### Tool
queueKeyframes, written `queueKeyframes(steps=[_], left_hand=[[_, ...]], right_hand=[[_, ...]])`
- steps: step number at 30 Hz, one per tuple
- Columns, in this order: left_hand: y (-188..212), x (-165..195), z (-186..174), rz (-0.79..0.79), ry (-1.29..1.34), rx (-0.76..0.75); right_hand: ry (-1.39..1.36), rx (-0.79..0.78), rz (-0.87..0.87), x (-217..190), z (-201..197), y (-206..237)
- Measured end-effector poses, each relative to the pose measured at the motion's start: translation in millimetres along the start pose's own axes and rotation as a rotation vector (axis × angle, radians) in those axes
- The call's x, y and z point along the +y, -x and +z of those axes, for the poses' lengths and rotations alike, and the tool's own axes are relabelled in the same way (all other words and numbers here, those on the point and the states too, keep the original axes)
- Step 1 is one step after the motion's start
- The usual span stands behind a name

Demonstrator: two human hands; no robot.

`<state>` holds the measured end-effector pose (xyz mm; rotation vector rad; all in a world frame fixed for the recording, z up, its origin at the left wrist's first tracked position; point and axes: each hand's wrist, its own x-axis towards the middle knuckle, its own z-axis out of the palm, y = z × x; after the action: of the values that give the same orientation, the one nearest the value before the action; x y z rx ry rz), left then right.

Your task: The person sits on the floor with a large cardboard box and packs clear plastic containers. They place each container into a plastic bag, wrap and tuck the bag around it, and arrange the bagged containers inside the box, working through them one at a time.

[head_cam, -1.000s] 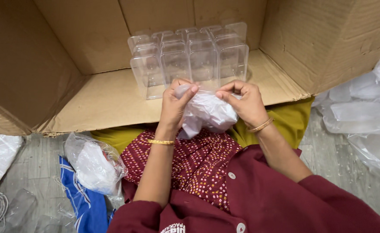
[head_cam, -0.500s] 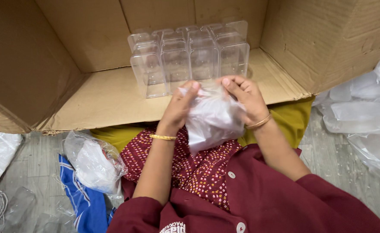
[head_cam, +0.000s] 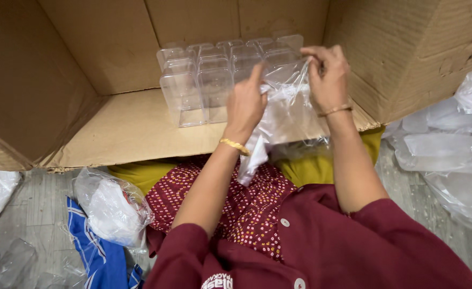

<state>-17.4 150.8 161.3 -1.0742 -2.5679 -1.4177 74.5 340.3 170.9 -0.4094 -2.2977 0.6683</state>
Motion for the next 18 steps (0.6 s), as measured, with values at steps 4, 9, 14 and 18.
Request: queueKeyframes(steps=[4,9,14,18], left_hand=[[-8,7,10,-0.109,-0.21,-0.098],[-7,21,-2,-0.018,0.175,-0.004],[21,43,-39,-0.256,0.378,-0.216],[41,44,-50,-0.315,0.617,-0.187]], right_hand=[[0.023,-0.086,-0.066,4,10,1],[-0.319,-0.085,0.108,-16,-20,27],[-0.386,-0.063,0.316,-41,-56,55],[-0.558,-0.133,0.474,-44,-55,76]])
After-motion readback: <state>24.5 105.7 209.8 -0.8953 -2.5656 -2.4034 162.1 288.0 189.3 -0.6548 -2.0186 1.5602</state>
